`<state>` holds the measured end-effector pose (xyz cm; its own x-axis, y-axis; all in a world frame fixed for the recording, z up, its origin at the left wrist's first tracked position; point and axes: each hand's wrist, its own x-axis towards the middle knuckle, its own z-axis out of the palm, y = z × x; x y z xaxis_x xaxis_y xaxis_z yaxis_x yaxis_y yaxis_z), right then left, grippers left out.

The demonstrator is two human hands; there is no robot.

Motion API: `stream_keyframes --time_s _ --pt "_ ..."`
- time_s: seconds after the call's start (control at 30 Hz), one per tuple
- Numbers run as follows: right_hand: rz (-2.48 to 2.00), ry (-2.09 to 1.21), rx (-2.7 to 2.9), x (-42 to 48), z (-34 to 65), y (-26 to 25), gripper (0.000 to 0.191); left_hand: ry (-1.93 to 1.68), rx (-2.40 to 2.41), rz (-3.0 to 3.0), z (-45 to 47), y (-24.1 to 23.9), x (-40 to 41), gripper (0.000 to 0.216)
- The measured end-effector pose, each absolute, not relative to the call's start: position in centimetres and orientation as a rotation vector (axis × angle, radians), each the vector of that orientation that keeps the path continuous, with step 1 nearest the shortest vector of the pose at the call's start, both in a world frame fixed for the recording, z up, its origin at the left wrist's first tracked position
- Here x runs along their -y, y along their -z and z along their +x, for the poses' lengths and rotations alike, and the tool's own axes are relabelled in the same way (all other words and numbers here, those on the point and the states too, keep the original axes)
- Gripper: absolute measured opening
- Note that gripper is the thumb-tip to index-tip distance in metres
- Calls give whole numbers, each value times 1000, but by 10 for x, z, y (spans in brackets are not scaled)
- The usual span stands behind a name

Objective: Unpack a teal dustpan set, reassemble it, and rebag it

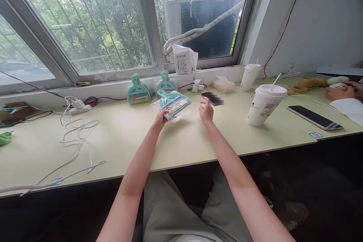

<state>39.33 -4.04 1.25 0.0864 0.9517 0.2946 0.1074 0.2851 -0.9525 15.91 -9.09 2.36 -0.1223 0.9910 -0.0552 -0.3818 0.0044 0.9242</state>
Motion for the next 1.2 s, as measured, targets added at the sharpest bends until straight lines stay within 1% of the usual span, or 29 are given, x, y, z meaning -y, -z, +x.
stream_keyframes --time_s 0.07,0.1,0.13,0.2,0.27,0.3,0.4,0.53,0.63,0.77,0.87,1.07,1.2 --pt "-1065 -529 1644 41 396 -10 58 -1426 -1017 755 152 -21 90 46" --pt "-1046 -406 1780 41 397 -8 59 -1414 -1021 734 151 -19 91 45" --pt "-1029 -318 1869 40 396 -7 55 -1401 -1030 723 150 -19 92 44" --pt "-1008 -245 1909 37 395 -4 38 -1376 -1040 723 150 -19 93 44" --pt "-1000 -263 1852 31 393 -2 22 -1345 -1027 745 151 -19 95 45" --pt "-990 -285 1821 29 392 -1 20 -1326 -1022 761 151 -20 96 46" --pt "-917 -326 1749 26 389 0 22 -1213 -997 844 150 -23 99 50" --pt "-813 -287 1672 30 387 -2 24 -1011 -930 977 149 -25 103 56" --pt "-855 -291 1676 33 386 -1 24 -940 -921 1027 149 -24 104 55" --pt "-956 -300 1645 34 386 2 22 -910 -924 1090 148 -23 104 46" --pt "-943 -291 1614 32 386 3 23 -908 -925 1132 148 -24 106 43" --pt "-922 -456 1573 28 386 5 27 -939 -971 1162 151 -25 108 55" --pt "-922 -561 1570 27 385 8 25 -913 -967 1184 151 -23 109 62"
